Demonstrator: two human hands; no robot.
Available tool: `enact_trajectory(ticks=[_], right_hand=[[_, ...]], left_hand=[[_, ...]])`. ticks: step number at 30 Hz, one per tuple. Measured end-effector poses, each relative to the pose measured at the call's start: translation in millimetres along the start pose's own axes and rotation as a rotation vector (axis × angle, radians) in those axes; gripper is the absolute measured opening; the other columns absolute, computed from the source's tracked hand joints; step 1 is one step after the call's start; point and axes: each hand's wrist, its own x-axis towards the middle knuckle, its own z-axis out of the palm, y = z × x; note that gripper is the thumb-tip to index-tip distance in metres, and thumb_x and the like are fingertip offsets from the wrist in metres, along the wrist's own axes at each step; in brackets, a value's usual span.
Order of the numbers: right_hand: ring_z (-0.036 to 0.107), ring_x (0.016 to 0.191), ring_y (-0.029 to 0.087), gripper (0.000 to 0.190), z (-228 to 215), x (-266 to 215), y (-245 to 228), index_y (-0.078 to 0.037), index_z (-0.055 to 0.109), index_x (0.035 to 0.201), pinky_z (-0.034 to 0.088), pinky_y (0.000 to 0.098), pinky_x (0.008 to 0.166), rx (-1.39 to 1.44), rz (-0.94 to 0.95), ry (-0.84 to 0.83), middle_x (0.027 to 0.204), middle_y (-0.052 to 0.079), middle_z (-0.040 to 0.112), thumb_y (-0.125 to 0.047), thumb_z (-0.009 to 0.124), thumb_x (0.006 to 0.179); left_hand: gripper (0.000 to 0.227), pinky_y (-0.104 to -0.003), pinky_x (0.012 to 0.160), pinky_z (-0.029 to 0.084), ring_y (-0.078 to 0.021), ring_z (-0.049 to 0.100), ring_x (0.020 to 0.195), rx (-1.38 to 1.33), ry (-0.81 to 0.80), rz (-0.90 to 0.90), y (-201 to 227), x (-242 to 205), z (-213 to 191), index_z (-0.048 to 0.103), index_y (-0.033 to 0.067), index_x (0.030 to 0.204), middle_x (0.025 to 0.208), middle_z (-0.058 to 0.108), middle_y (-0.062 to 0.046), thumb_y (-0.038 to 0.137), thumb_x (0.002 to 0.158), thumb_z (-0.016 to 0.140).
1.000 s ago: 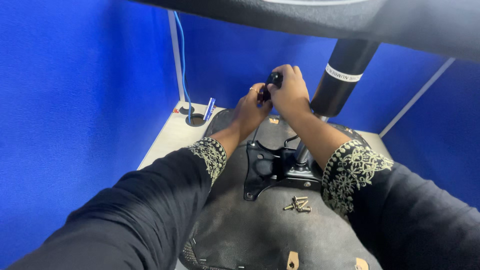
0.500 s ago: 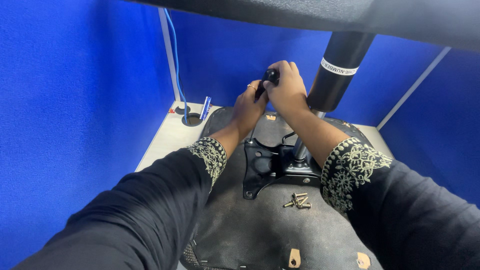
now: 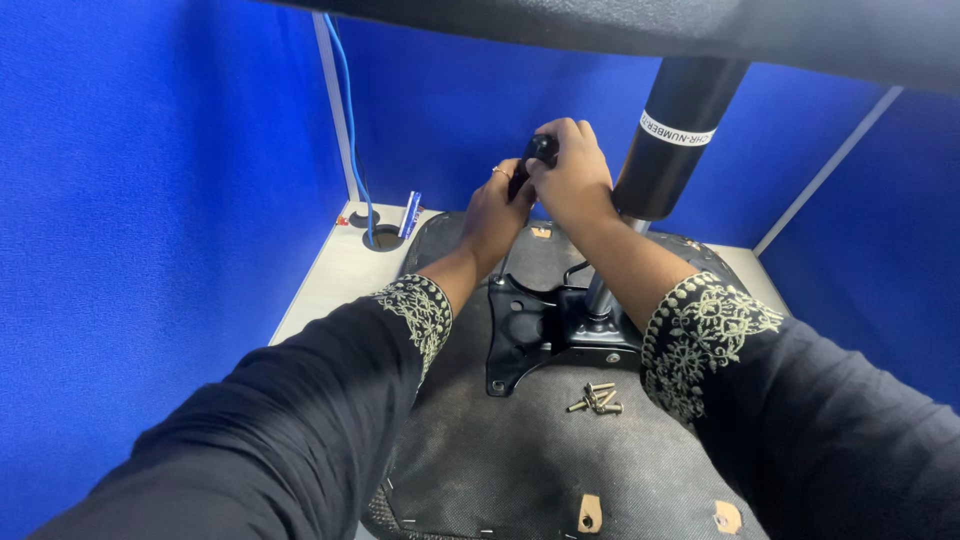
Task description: The person aligns and inserts a black knob onto a metal rod of a chair base, then rotates it to secure it in place. The hands manipulate the knob and rod while several screws lie nearby on a black cushioned surface.
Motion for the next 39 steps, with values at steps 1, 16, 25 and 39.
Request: enact_trajectory(ticks=[1,16,25,39], right_hand=[[0.066,0.103,0.03,0.037,0.6,-1.1,0.2,-0.007,0.061,0.12,0.055,0.0389,0.088,0.006,-0.035,0.016,0.117,0.013,0.059,-0.009,0.076,0.086],[0.073,0.1,0.028,0.042,5.8,-3.3,3.8,-0.014,0.059,0.132,0.058,0.0385,0.086,0.135,0.037,-0.019,0.116,0.015,0.071,-0.011,0.07,0.092],[0.072,0.104,0.032,0.056,15.2,-1.6,10.4,-0.011,0.052,0.137,0.057,0.0391,0.089,0.066,0.148,-0.053,0.114,0.018,0.072,-0.028,0.078,0.09],[0.068,0.111,0.032,0.079,13.4,1.8,16.4,-0.015,0.036,0.156,0.054,0.0397,0.094,0.06,0.131,-0.155,0.125,0.018,0.066,-0.013,0.075,0.087]], left_hand=[[0.034,-0.036,0.071,0.053,-0.0215,0.07,0.079,0.032,0.049,0.066,-2.9,3.1,0.7,0.062,0.0108,0.12,0.09,0.072,-0.009,0.035,0.097,0.065],[0.042,-0.032,0.082,0.056,-0.0147,0.07,0.092,0.025,-0.014,0.114,-37.6,19.5,-9.2,0.063,0.0105,0.125,0.106,0.074,-0.006,0.026,0.09,0.08],[0.028,-0.029,0.075,0.06,-0.0105,0.075,0.081,-0.063,0.018,0.011,-46.0,19.8,-2.6,0.068,0.0062,0.106,0.092,0.078,-0.003,0.01,0.082,0.081],[0.017,-0.031,0.078,0.056,-0.0133,0.074,0.088,-0.024,-0.055,0.122,-50.8,5.9,-4.2,0.071,0.0036,0.112,0.097,0.08,-0.007,0.004,0.096,0.065]])
